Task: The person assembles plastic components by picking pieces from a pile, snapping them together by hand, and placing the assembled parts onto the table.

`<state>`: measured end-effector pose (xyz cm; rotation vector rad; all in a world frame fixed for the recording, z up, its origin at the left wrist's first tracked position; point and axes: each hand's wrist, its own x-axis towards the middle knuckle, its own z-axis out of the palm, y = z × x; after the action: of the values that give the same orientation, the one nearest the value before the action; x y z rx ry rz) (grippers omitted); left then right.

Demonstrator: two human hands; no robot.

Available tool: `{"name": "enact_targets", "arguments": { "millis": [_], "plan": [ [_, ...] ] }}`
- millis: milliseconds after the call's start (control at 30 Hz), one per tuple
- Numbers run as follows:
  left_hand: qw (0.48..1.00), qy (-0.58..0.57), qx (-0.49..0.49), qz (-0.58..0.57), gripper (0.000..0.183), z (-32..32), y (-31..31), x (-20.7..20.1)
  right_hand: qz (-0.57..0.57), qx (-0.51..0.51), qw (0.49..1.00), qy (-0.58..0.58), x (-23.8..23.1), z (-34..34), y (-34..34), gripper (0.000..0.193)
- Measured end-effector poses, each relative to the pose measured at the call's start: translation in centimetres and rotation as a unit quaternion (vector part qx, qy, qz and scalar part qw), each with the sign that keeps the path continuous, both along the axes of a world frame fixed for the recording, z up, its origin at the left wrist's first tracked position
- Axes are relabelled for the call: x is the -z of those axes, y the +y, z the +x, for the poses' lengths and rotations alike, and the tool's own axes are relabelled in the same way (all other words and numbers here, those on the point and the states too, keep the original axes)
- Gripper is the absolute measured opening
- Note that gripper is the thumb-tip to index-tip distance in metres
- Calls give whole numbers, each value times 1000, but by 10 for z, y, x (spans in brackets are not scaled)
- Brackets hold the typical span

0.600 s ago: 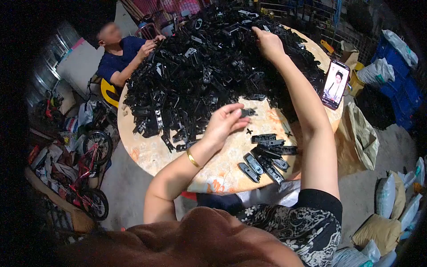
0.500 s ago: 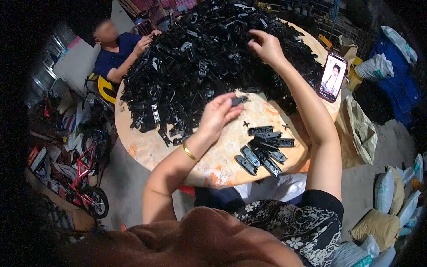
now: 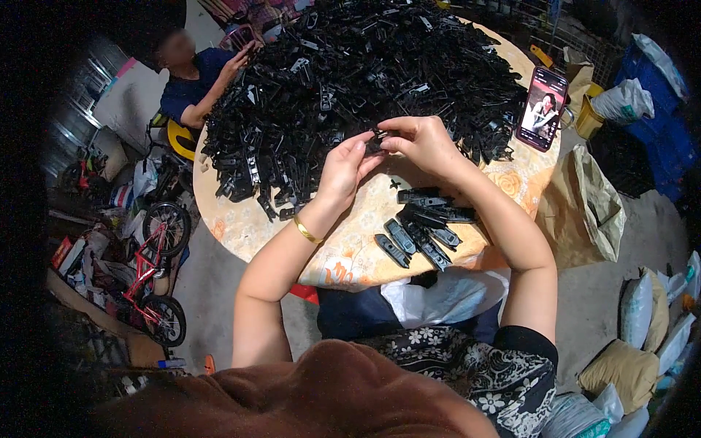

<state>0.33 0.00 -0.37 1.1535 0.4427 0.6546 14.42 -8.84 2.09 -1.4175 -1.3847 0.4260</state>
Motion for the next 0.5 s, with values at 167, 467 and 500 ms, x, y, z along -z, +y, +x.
{"name": "enact_targets", "arguments": {
  "millis": [167, 467, 500],
  "plan": [
    [1000, 3, -16, 5, 29, 2, 2, 3, 13, 23, 999, -45, 5, -1, 0, 27],
    [995, -23, -59, 77, 32, -2, 3, -9, 141, 26, 980, -136, 14, -8, 4, 25],
    [995, -23, -57, 76, 32, -4, 4, -11, 140, 28, 980, -136, 11, -9, 3, 25]
  ]
}}
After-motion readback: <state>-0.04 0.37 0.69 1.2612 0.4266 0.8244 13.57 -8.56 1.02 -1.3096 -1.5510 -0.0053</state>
